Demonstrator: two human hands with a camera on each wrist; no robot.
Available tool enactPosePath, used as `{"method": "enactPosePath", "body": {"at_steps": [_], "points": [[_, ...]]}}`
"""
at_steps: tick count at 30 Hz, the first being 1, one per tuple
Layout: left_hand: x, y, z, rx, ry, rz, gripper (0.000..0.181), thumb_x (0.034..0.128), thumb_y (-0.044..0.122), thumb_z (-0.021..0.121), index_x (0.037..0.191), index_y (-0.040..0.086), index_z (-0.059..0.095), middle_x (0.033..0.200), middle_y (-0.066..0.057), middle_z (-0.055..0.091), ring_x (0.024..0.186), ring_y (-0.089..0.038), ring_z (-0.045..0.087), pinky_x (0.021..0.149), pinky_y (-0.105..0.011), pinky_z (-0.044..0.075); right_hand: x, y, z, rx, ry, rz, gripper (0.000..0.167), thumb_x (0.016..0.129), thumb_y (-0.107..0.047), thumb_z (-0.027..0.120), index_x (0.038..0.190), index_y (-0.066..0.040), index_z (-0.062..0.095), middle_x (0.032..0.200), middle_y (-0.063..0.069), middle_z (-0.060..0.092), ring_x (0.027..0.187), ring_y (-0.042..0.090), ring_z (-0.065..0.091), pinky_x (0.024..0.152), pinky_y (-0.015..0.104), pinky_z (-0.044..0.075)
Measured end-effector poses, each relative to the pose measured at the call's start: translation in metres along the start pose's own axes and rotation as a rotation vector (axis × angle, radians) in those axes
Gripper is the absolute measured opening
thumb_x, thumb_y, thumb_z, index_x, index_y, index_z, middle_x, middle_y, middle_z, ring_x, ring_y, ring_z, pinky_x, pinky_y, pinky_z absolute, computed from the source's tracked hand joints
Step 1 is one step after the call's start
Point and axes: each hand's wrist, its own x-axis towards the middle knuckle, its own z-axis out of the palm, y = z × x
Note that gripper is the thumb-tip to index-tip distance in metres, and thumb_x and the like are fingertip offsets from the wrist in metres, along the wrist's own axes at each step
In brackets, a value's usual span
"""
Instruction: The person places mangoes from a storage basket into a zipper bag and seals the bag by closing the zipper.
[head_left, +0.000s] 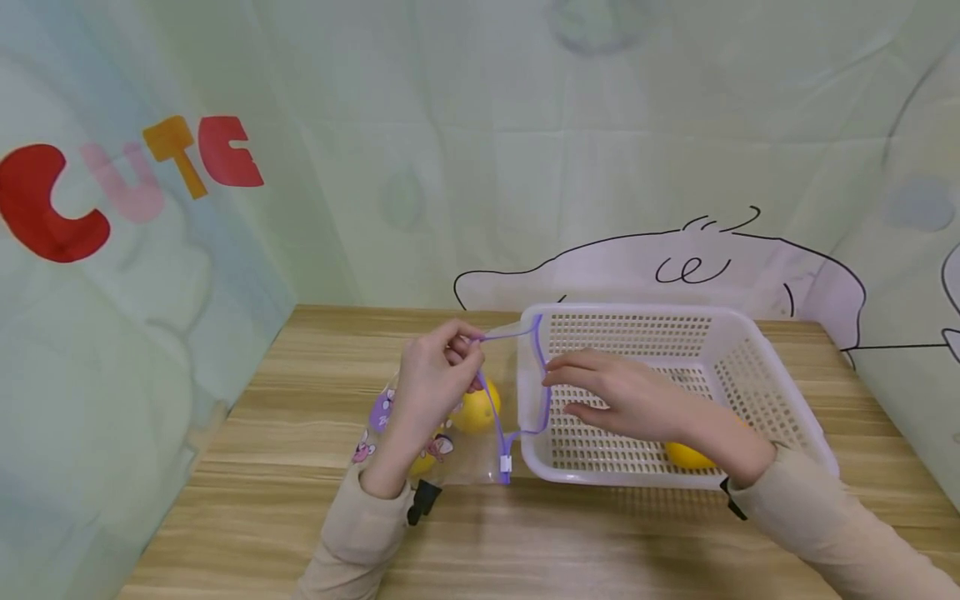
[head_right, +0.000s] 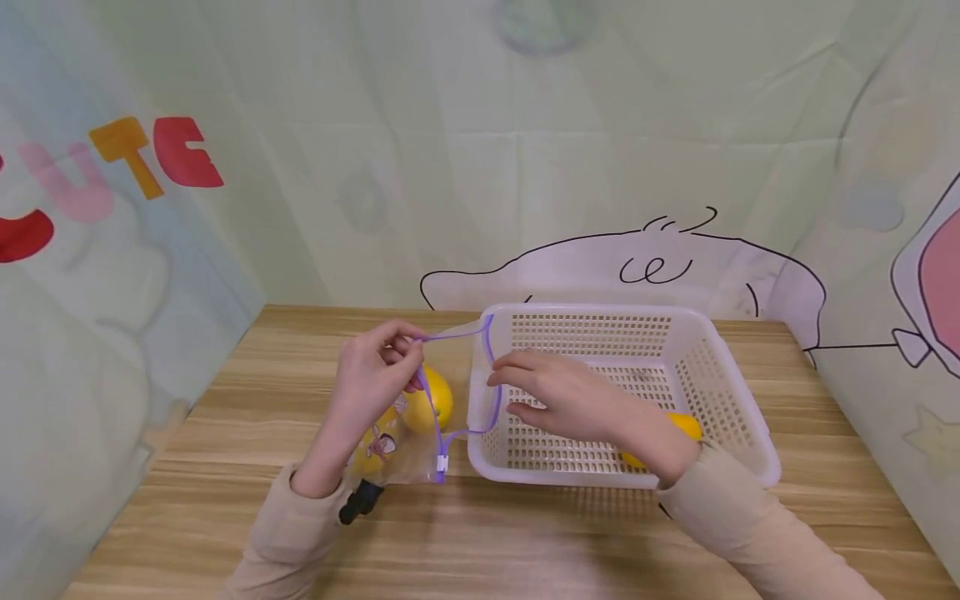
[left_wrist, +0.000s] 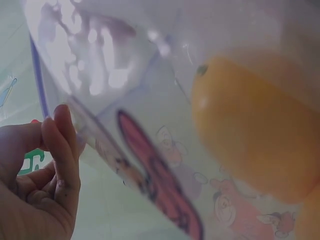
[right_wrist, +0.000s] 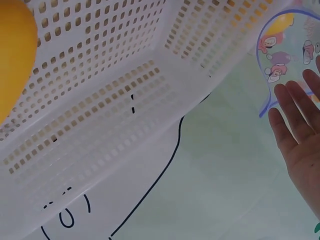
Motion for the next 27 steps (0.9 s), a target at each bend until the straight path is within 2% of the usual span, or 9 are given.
{"method": "enactPosePath", "body": {"at_steps": [7, 18, 27], "points": [[0.000, -0.001, -0.002, -0.011, 0.002, -0.007, 0.012, 0.0865, 0.003, 0.060, 0.094, 0.004, 0.069, 0.072, -0.009, 0.065, 0.050, -0.013, 0.061, 0.045, -0.024, 0.052, -0.006, 0.004, -0.001, -0.021, -0.020, 0.024, 0.037, 0.085, -0.022, 0.070, 0.120, -0.012, 0.064, 0.127, 0.006, 0.063, 0.118, 0.024, 0.060, 0.099, 0.042, 0.051], [0.000, -0.001, -0.004, 0.002, 0.008, -0.007, 0.012, 0.0865, 0.005, 0.060, 0.093, 0.005, 0.070, 0.071, -0.007, 0.065, 0.050, -0.012, 0.059, 0.044, -0.023, 0.051, -0.013, 0.009, -0.001, -0.049, -0.004, -0.021, 0.035, 0.084, -0.019, 0.071, 0.118, -0.012, 0.064, 0.122, 0.003, 0.065, 0.113, 0.022, 0.062, 0.096, 0.040, 0.053], [0.000, -0.001, -0.005, -0.005, 0.009, -0.009, 0.012, 0.0864, 0.004, 0.060, 0.093, 0.005, 0.070, 0.071, -0.008, 0.064, 0.049, -0.012, 0.059, 0.044, -0.024, 0.052, -0.023, 0.015, -0.001, -0.065, -0.052, 0.007, 0.035, 0.083, -0.019, 0.072, 0.117, -0.015, 0.065, 0.120, 0.000, 0.066, 0.112, 0.019, 0.063, 0.096, 0.037, 0.054]]}}
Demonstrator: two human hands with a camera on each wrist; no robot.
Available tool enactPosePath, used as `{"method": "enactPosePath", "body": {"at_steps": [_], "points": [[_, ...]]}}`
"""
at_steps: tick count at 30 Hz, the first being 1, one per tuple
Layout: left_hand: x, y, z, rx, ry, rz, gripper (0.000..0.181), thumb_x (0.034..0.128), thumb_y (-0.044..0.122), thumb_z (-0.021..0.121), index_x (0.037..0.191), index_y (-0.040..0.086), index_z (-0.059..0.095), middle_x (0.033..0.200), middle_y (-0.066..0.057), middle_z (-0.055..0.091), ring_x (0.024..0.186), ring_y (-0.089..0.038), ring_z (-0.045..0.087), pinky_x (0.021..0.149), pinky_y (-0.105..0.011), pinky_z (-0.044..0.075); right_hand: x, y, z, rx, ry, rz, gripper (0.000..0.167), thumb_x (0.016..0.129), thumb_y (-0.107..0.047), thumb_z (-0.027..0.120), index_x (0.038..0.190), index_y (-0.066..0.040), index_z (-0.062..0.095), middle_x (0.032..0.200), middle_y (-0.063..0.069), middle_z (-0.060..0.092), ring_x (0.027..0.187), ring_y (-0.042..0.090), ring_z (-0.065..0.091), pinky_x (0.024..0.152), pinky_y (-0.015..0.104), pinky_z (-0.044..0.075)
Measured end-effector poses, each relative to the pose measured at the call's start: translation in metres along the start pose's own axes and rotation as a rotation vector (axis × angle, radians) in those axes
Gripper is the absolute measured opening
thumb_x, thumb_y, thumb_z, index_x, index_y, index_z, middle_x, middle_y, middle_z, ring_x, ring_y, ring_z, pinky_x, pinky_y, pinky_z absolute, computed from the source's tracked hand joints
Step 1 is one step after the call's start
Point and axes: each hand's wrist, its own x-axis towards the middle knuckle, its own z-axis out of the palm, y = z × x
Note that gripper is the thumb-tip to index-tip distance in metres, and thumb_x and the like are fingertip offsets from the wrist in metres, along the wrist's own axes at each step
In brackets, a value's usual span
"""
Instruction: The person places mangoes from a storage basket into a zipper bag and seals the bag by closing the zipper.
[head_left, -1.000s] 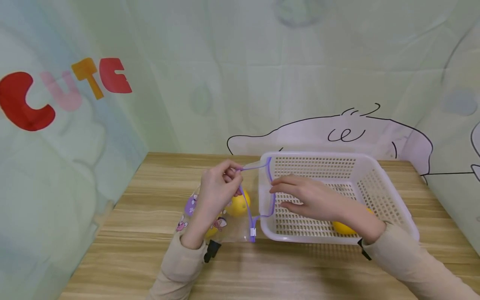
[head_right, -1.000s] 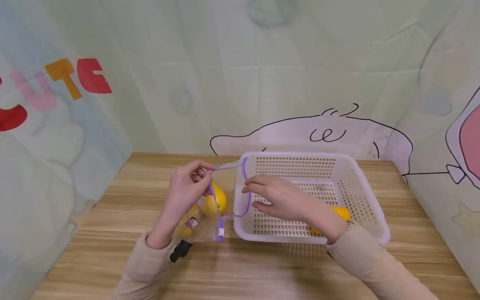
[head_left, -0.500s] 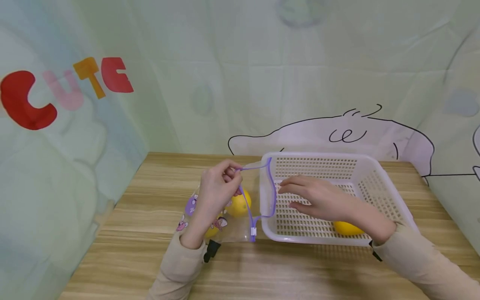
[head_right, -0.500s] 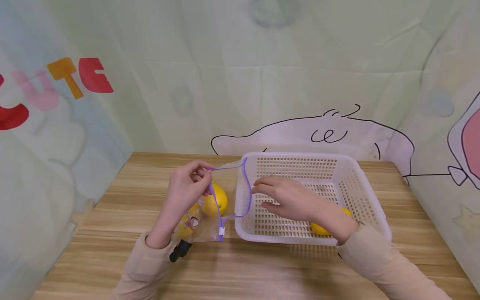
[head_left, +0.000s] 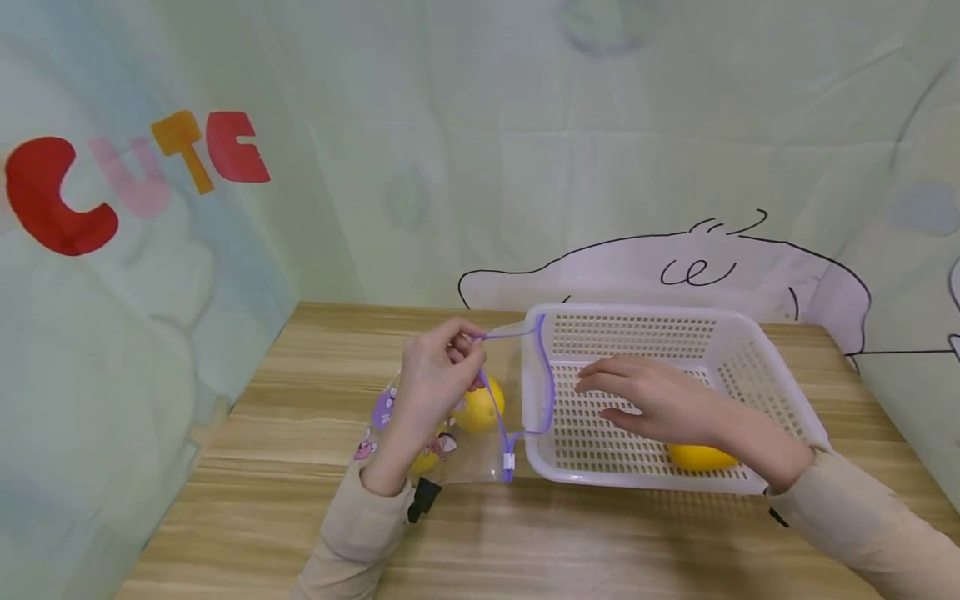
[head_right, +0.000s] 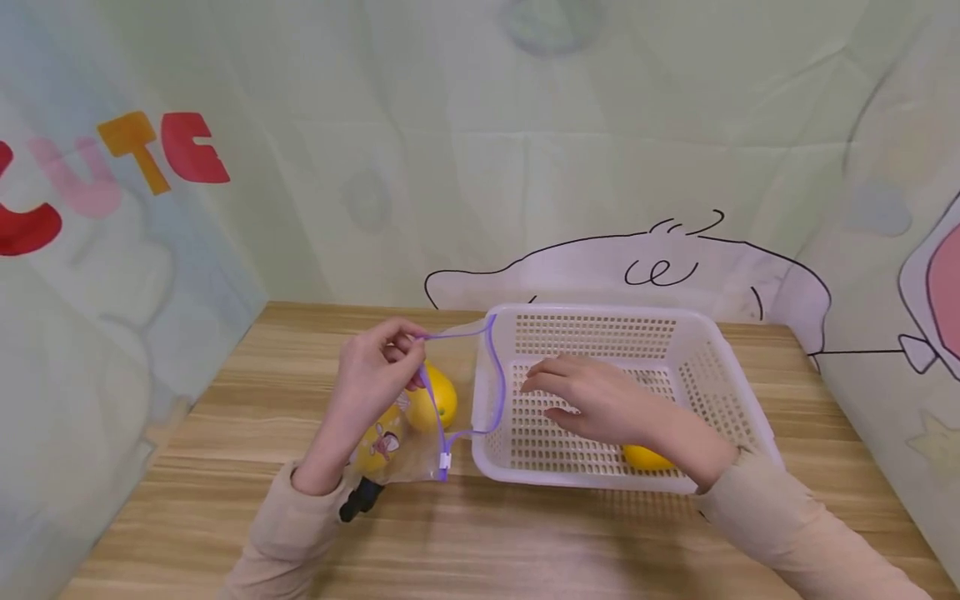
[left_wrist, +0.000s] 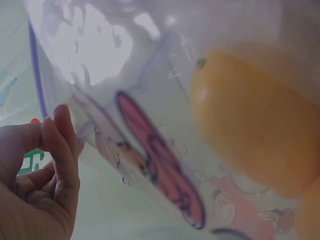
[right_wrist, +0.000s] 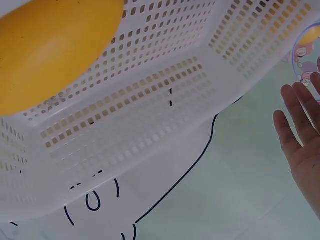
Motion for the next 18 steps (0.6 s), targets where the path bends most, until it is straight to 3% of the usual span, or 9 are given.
{"method": "enactPosePath", "body": {"at_steps": [18], "points": [[-0.001, 0.000, -0.002, -0.030, -0.018, -0.006, 0.013, 0.0869, 0.003, 0.059, 0.096, 0.004, 0.069, 0.072, -0.009, 0.064, 0.049, -0.012, 0.061, 0.046, -0.025, 0.054, -0.031, 0.011, 0.005, -0.017, -0.072, 0.099, 0.037, 0.080, -0.016, 0.074, 0.116, -0.015, 0.065, 0.120, 0.002, 0.066, 0.111, 0.022, 0.063, 0.094, 0.043, 0.054]]}}
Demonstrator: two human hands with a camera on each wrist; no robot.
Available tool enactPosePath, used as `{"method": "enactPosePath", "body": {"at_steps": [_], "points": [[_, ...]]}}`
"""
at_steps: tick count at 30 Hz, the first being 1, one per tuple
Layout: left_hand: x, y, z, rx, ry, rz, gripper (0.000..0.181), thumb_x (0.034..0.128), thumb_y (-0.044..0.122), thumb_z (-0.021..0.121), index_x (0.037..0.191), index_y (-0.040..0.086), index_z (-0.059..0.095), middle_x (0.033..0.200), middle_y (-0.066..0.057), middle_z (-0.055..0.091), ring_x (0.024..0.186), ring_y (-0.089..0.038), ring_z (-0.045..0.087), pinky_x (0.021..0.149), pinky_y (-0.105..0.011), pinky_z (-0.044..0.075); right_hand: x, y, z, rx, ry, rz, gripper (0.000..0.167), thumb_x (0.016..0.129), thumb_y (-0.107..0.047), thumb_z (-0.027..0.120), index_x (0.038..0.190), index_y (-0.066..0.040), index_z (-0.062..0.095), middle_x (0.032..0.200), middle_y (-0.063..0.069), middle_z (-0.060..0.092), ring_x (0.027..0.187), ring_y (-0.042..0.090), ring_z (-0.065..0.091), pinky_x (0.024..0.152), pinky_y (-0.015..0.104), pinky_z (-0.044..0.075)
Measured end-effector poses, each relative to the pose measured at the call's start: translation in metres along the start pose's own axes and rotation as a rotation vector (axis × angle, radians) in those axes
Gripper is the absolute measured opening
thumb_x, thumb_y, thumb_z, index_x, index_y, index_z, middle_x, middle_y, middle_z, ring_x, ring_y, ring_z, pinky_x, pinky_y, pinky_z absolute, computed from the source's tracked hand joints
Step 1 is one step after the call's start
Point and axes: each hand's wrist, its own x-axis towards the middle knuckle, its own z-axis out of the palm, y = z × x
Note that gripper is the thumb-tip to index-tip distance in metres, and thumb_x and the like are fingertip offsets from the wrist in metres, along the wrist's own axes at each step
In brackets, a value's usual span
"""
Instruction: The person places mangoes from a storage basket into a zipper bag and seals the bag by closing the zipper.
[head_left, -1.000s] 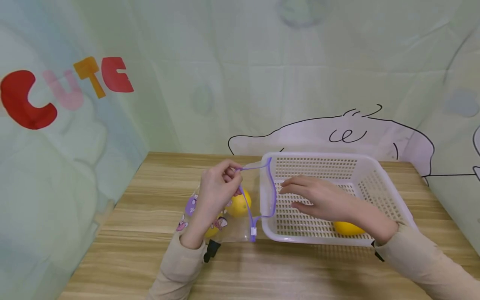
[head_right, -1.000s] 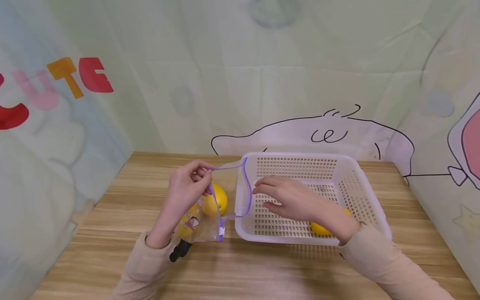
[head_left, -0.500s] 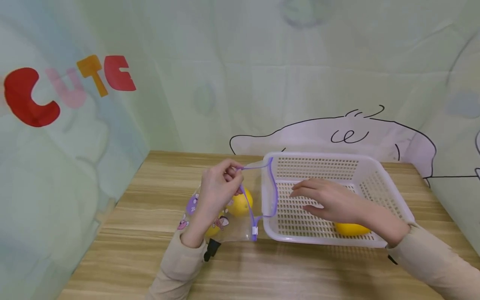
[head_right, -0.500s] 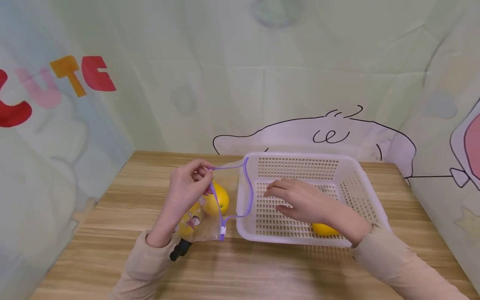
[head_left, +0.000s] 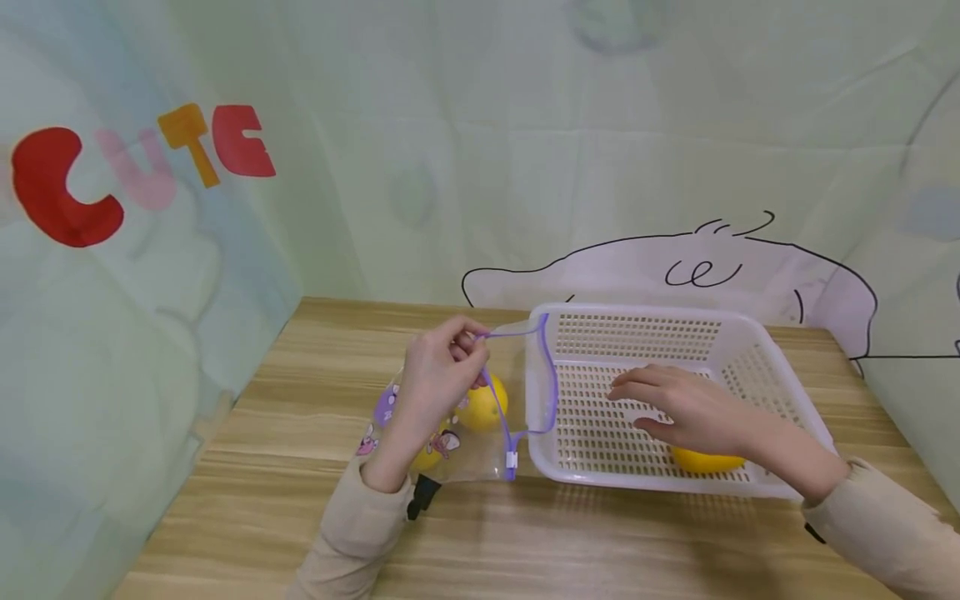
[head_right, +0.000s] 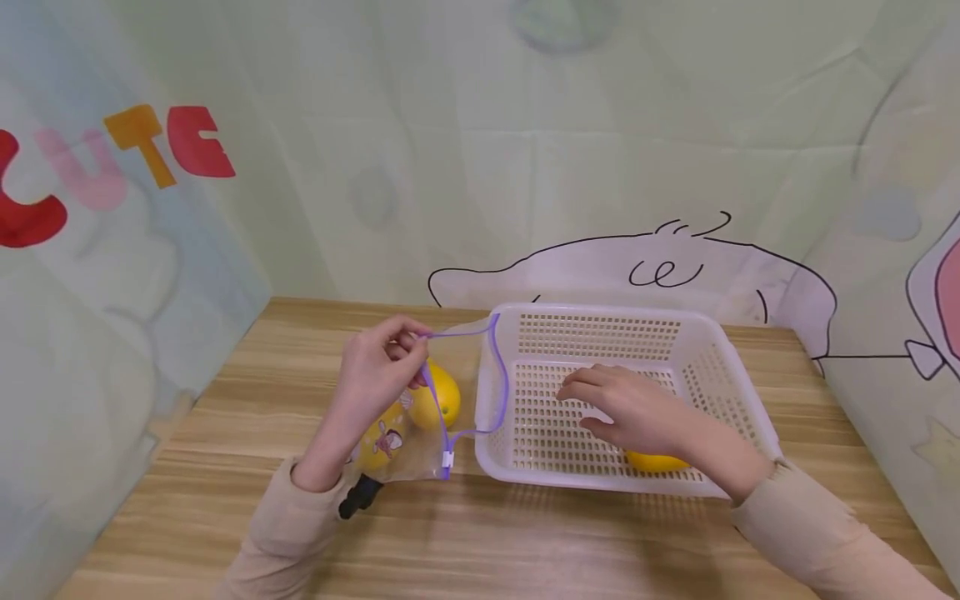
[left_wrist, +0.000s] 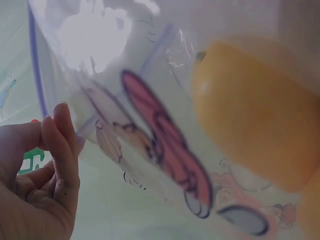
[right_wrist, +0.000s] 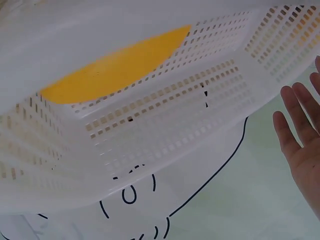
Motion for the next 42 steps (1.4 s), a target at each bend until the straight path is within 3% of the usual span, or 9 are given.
{"method": "enactPosePath", "body": {"at_steps": [13, 22, 29, 36, 42], "points": [[0.000, 0.002, -0.002, 0.009, -0.034, -0.007, 0.014, 0.0873, 0.003, 0.059, 0.097, 0.004, 0.069, 0.073, -0.009, 0.066, 0.049, -0.011, 0.062, 0.045, -0.025, 0.054, -0.024, 0.017, 0.010, -0.003, -0.040, 0.055, 0.035, 0.080, -0.013, 0.074, 0.114, -0.013, 0.066, 0.118, 0.002, 0.065, 0.110, 0.024, 0.062, 0.092, 0.046, 0.054], [0.000, 0.003, -0.004, 0.052, -0.046, 0.016, 0.014, 0.0869, 0.004, 0.059, 0.096, 0.004, 0.069, 0.072, -0.008, 0.066, 0.048, -0.010, 0.061, 0.045, -0.024, 0.054, -0.039, 0.026, 0.007, 0.016, -0.139, 0.136, 0.035, 0.079, -0.013, 0.075, 0.113, -0.015, 0.067, 0.116, 0.001, 0.065, 0.109, 0.025, 0.062, 0.093, 0.047, 0.053], [0.001, 0.003, -0.006, 0.081, -0.058, 0.023, 0.014, 0.0866, 0.005, 0.059, 0.096, 0.005, 0.069, 0.071, -0.006, 0.066, 0.047, -0.010, 0.061, 0.044, -0.024, 0.053, -0.047, 0.034, 0.007, 0.018, -0.212, 0.152, 0.035, 0.079, -0.010, 0.073, 0.113, -0.014, 0.066, 0.119, 0.005, 0.064, 0.111, 0.032, 0.061, 0.092, 0.054, 0.051], [0.001, 0.003, -0.007, 0.174, -0.048, 0.056, 0.014, 0.0852, 0.007, 0.060, 0.095, 0.008, 0.070, 0.070, -0.002, 0.065, 0.048, -0.009, 0.058, 0.040, -0.020, 0.044, -0.055, 0.036, 0.009, 0.065, -0.336, 0.223, 0.054, 0.070, 0.000, 0.073, 0.121, -0.018, 0.063, 0.127, 0.008, 0.061, 0.118, 0.038, 0.056, 0.094, 0.068, 0.043], [0.001, 0.003, -0.008, 0.217, -0.038, 0.083, 0.014, 0.0849, 0.008, 0.060, 0.094, 0.009, 0.071, 0.070, -0.001, 0.066, 0.050, -0.007, 0.055, 0.042, -0.019, 0.042, -0.059, 0.039, 0.015, 0.079, -0.397, 0.255, 0.068, 0.065, 0.003, 0.076, 0.127, -0.019, 0.059, 0.129, 0.007, 0.058, 0.121, 0.039, 0.052, 0.095, 0.071, 0.039]]}}
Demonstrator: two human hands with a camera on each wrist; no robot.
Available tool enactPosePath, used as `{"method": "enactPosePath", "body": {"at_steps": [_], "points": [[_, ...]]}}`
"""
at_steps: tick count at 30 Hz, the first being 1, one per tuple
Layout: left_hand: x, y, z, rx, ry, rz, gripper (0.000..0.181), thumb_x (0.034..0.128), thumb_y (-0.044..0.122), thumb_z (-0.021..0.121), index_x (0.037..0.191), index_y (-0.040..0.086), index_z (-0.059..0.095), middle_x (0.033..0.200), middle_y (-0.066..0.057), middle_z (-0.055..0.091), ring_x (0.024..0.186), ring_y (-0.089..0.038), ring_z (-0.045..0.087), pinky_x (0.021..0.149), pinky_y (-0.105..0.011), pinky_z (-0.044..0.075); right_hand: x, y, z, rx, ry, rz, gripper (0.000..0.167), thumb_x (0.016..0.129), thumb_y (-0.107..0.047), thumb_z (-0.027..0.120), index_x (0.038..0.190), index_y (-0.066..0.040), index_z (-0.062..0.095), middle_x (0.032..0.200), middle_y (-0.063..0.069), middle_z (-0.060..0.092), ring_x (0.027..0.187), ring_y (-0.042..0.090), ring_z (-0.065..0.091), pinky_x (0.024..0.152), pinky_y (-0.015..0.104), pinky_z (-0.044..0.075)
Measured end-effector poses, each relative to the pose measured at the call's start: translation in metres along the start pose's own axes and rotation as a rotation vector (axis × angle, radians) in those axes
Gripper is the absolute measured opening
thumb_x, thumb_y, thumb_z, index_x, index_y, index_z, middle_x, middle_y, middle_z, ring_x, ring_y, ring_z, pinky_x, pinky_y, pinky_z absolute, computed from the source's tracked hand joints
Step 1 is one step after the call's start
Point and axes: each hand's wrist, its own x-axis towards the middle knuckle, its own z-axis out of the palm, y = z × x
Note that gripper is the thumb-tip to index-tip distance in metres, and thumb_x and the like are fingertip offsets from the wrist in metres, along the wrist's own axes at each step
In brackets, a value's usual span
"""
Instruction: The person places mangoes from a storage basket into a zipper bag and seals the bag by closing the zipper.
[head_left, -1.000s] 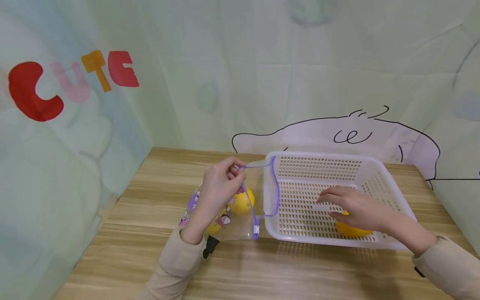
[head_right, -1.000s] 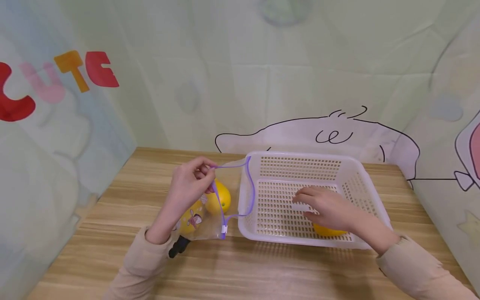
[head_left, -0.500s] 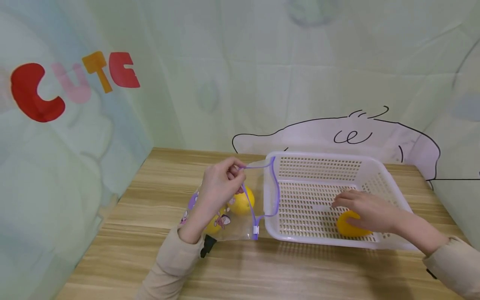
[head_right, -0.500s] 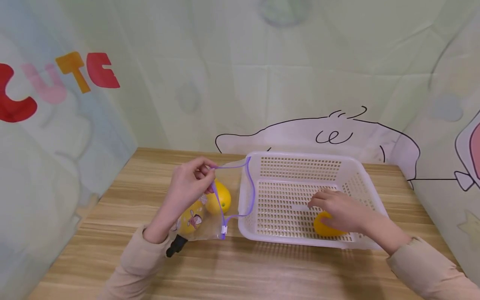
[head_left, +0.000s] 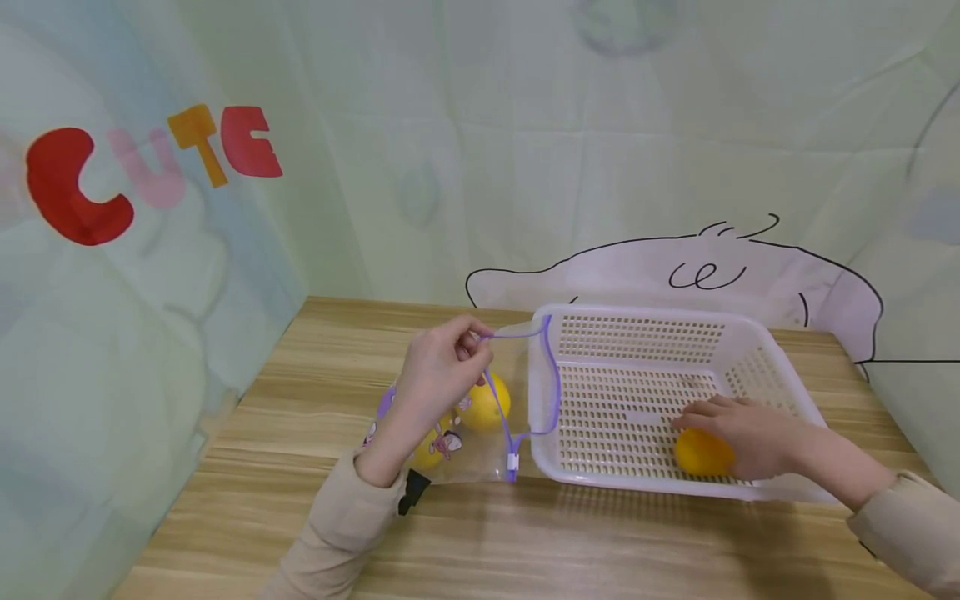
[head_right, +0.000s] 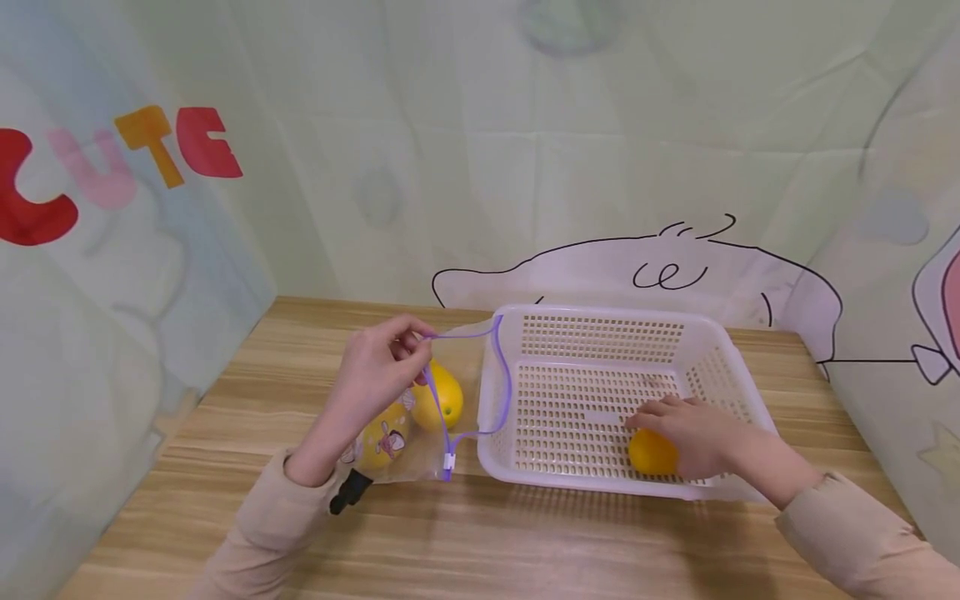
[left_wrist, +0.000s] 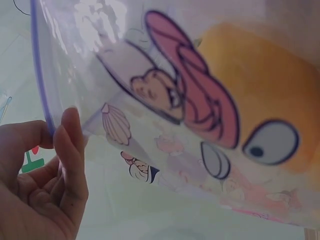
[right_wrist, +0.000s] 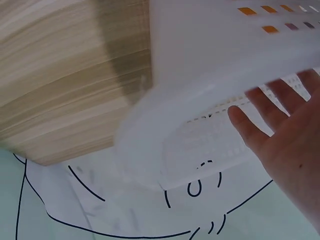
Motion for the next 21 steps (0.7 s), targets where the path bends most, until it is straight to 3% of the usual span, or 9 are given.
{"method": "enactPosePath", "body": {"at_steps": [7, 21], "points": [[-0.001, 0.000, -0.001, 0.021, 0.002, 0.004, 0.014, 0.0838, 0.008, 0.061, 0.094, 0.009, 0.071, 0.069, 0.000, 0.065, 0.050, -0.008, 0.053, 0.042, -0.019, 0.041, 0.003, 0.005, 0.010, 0.026, -0.067, 0.041, 0.073, 0.065, 0.007, 0.074, 0.129, -0.021, 0.056, 0.132, 0.010, 0.055, 0.116, 0.037, 0.052, 0.086, 0.067, 0.047], [-0.001, 0.000, -0.001, 0.009, -0.015, 0.016, 0.015, 0.0840, 0.007, 0.060, 0.095, 0.008, 0.070, 0.069, -0.001, 0.066, 0.048, -0.006, 0.057, 0.041, -0.020, 0.043, 0.009, 0.007, 0.014, 0.088, -0.139, 0.082, 0.069, 0.067, 0.004, 0.076, 0.128, -0.020, 0.054, 0.127, 0.009, 0.056, 0.106, 0.033, 0.055, 0.089, 0.062, 0.049]]}}
